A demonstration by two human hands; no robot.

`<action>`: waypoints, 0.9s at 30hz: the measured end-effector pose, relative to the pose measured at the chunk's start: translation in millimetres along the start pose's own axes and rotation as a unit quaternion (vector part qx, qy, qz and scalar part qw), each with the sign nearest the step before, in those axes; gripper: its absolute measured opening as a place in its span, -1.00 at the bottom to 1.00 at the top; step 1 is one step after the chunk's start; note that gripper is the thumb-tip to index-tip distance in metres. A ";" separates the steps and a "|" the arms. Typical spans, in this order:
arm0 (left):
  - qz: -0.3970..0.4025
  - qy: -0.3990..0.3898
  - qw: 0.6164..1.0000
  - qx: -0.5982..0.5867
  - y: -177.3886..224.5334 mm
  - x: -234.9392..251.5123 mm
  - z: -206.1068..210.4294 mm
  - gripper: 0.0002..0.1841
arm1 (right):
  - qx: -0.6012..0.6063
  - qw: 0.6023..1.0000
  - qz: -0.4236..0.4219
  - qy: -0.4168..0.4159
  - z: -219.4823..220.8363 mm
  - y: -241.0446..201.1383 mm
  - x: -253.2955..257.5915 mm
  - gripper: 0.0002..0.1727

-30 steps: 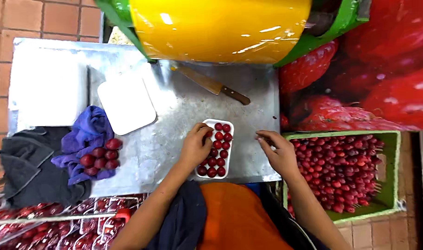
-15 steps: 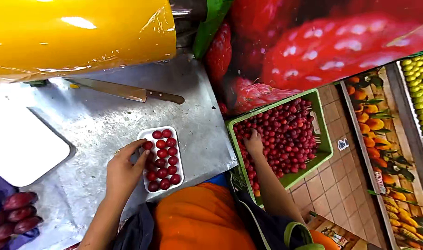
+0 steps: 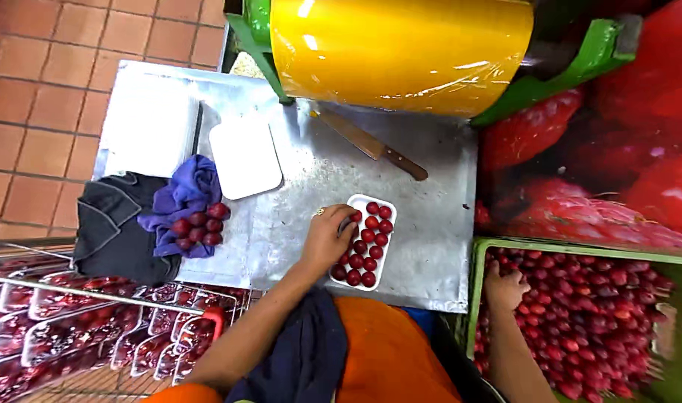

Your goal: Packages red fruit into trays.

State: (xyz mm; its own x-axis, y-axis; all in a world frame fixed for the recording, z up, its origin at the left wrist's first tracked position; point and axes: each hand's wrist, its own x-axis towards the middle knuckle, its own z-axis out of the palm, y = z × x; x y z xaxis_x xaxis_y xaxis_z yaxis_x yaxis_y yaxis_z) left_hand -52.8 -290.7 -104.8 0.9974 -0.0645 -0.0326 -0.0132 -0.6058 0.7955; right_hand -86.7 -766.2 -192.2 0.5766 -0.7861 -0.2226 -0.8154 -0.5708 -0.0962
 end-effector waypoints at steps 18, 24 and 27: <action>0.013 0.000 1.000 -0.013 -6.4 -7.7 -5.8 -0.68 | 0.220 0.830 -0.488 -0.160 -74.8 -212.7 -188.6 -0.58; -0.007 0.006 1.000 -0.005 -4.9 -4.4 -11.5 -0.67 | 0.097 0.835 -0.509 -0.185 -65.5 -258.7 -200.5 -0.56; -0.023 0.023 0.999 -0.040 -6.1 -12.4 -5.8 -0.67 | 0.182 0.841 -0.383 -0.337 -88.6 -212.3 -181.4 -0.65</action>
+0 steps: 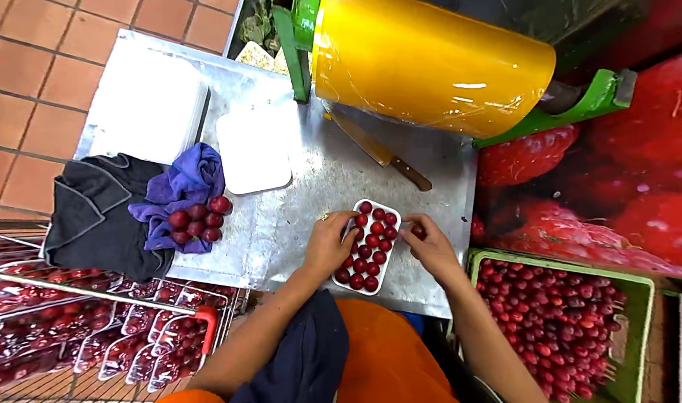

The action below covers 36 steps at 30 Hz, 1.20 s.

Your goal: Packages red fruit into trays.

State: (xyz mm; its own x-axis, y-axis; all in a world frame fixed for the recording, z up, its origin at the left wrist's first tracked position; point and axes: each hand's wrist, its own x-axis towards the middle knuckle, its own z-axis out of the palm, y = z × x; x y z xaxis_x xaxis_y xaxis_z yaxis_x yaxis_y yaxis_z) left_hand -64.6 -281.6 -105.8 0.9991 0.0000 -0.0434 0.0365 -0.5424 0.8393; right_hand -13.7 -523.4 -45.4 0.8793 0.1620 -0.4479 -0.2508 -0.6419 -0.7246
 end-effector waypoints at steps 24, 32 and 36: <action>0.103 -0.181 0.976 0.060 3.7 -71.4 -26.7 -0.50 | 0.027 0.944 -0.102 0.313 58.7 117.0 -161.5 -0.82; 0.071 -0.094 0.993 -0.003 10.4 -66.4 -27.2 -0.19 | -0.190 0.879 0.243 0.363 -33.9 282.9 -187.5 -0.34; 0.085 -0.100 0.991 0.011 22.3 -55.7 -26.2 -0.25 | -0.194 0.922 0.244 0.229 -53.4 313.2 -139.1 -0.25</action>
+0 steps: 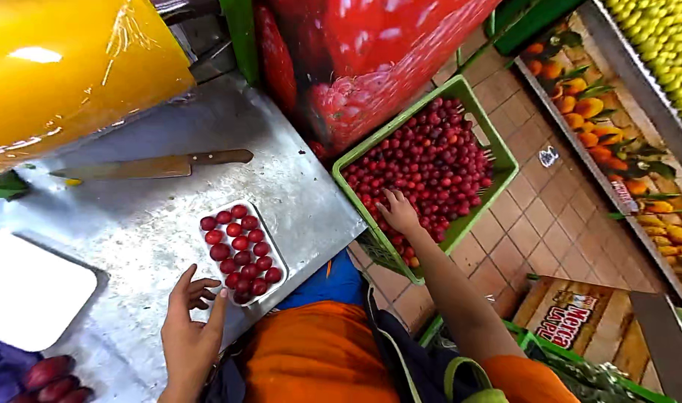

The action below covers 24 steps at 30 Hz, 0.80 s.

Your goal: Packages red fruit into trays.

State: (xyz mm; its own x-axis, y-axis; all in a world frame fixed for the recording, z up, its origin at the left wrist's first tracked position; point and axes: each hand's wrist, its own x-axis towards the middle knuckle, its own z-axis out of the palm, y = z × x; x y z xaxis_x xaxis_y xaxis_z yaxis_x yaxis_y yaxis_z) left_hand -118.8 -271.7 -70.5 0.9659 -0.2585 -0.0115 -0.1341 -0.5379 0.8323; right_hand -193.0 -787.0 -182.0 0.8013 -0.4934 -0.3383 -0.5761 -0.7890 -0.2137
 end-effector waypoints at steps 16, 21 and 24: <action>0.034 0.025 0.997 -0.058 15.3 2.9 12.4 -0.42 | 0.003 0.985 0.064 -0.162 -24.6 -42.3 -1.6 -0.44; 0.069 0.036 0.995 -0.064 15.3 -11.4 6.0 -0.48 | -0.023 0.988 0.007 -0.149 -19.3 -43.8 -4.9 -0.45; 0.069 0.050 0.994 -0.072 5.9 -24.9 2.4 -0.51 | 0.037 0.990 -0.013 -0.133 -22.9 -36.4 -19.3 -0.46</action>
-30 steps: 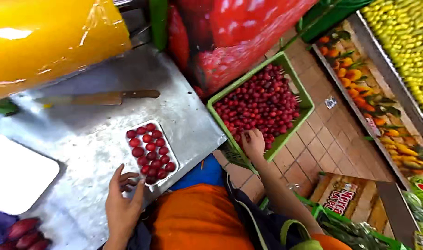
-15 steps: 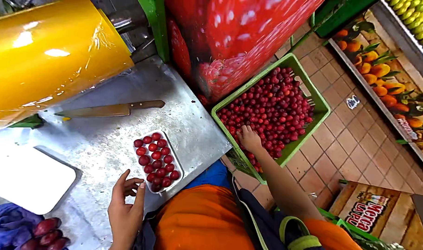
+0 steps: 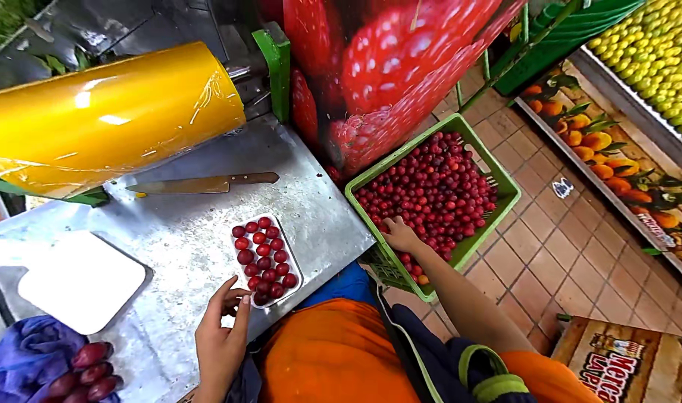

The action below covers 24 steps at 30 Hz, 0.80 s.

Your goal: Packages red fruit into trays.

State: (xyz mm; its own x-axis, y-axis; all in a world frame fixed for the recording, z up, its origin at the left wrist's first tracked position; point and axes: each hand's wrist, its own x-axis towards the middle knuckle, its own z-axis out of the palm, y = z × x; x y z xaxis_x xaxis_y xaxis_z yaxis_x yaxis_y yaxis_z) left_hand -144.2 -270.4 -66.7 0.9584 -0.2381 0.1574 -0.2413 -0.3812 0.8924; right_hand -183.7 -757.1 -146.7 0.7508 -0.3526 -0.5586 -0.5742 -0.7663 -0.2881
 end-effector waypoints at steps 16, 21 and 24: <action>0.012 -0.006 1.000 -0.019 3.9 -5.7 -1.4 -0.57 | 0.184 0.971 -0.064 0.142 26.2 13.0 -45.7 -0.65; 0.009 -0.017 1.000 -0.021 9.2 2.2 5.8 -0.57 | 0.052 0.978 0.012 0.203 31.3 19.7 -65.5 -0.61; -0.011 -0.011 0.999 -0.029 8.8 3.0 6.6 -0.57 | 0.111 0.971 0.065 0.202 22.4 23.8 -65.7 -0.61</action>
State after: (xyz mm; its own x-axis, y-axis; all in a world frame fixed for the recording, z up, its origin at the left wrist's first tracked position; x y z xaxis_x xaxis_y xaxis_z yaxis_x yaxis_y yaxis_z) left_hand -144.4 -280.3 -61.1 0.9598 -0.2495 0.1286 -0.2102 -0.3349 0.9185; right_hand -254.0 -740.1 -134.3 0.7083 -0.6546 -0.2643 -0.6954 -0.5823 -0.4212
